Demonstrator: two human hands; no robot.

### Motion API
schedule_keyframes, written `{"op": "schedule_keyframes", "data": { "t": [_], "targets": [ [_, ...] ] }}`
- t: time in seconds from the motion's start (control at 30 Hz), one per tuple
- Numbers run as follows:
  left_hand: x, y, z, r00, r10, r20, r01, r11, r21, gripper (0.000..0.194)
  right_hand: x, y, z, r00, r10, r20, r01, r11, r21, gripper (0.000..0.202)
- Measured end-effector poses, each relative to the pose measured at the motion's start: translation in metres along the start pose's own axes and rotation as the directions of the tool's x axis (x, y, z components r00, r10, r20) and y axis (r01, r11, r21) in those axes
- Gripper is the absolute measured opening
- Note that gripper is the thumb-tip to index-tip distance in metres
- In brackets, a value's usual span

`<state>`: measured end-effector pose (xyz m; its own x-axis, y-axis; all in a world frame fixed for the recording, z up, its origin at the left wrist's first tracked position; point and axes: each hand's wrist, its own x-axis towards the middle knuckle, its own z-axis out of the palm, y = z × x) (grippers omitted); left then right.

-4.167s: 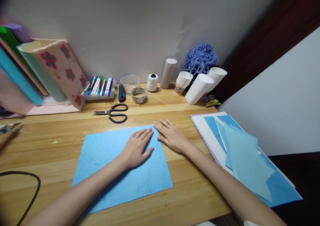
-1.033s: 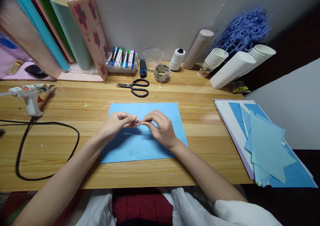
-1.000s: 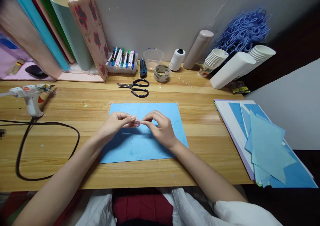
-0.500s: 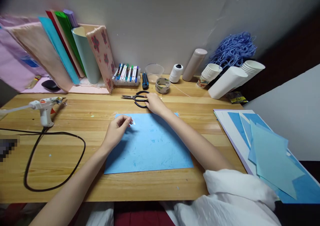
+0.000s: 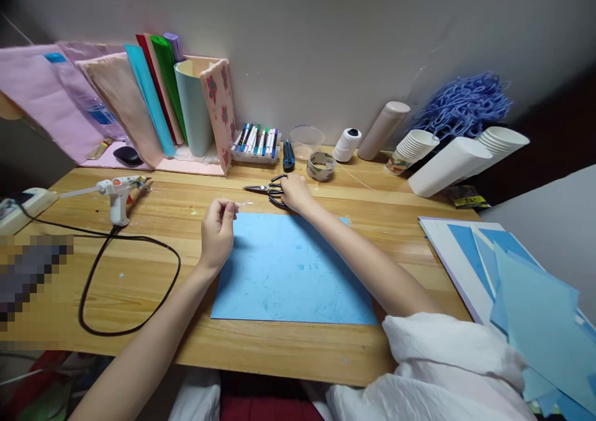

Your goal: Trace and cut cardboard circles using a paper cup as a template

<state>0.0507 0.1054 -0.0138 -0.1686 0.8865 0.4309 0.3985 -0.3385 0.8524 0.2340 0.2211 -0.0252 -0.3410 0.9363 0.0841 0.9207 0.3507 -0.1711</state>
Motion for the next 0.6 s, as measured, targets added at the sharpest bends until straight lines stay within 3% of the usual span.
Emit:
{"op": "schedule_keyframes", "data": {
  "t": [0.07,0.1,0.13,0.2,0.23,0.3,0.4,0.5,0.6],
  "targets": [
    [0.002,-0.001,-0.003,0.997,0.033,-0.063,-0.03,0.998,0.052,0.022,-0.016,-0.006,-0.003,0.998,0.049,-0.031,-0.046,0.995,0.093,0.01],
    [0.003,-0.002,-0.005,0.995,0.049,-0.092,-0.042,0.996,0.08,0.021,-0.027,-0.011,-0.005,0.996,0.076,-0.037,-0.067,0.978,0.196,0.012],
    [0.004,-0.002,-0.006,0.991,0.064,-0.115,-0.052,0.993,0.107,0.021,-0.039,-0.016,-0.008,0.992,0.118,-0.031,-0.096,0.908,0.409,0.014],
    [0.006,-0.005,-0.008,0.987,0.093,-0.127,-0.071,0.983,0.166,0.02,-0.067,-0.03,-0.014,0.991,0.126,0.049,-0.113,0.565,0.817,0.026],
    [0.007,-0.006,-0.009,0.988,0.107,-0.113,-0.082,0.976,0.2,0.021,-0.082,-0.038,-0.017,0.99,0.084,0.116,-0.14,0.385,0.912,0.035],
    [0.009,-0.008,-0.01,0.989,0.133,-0.061,-0.111,0.954,0.28,0.023,-0.109,-0.055,-0.02,0.973,-0.008,0.229,-0.227,0.105,0.968,0.04],
    [0.009,-0.01,-0.01,0.988,0.154,-0.005,-0.141,0.914,0.38,0.027,-0.136,-0.08,-0.016,0.892,-0.236,0.385,-0.43,-0.187,0.883,0.053],
    [0.007,-0.009,-0.009,0.986,0.164,-0.022,-0.14,0.895,0.423,0.028,-0.147,-0.099,-0.007,0.793,-0.347,0.501,-0.593,-0.248,0.766,0.07],
    [0.005,-0.007,-0.007,0.985,0.172,-0.033,-0.139,0.883,0.448,0.027,-0.144,-0.11,-0.002,0.801,-0.276,0.531,-0.582,-0.151,0.799,0.072]
  ]
}}
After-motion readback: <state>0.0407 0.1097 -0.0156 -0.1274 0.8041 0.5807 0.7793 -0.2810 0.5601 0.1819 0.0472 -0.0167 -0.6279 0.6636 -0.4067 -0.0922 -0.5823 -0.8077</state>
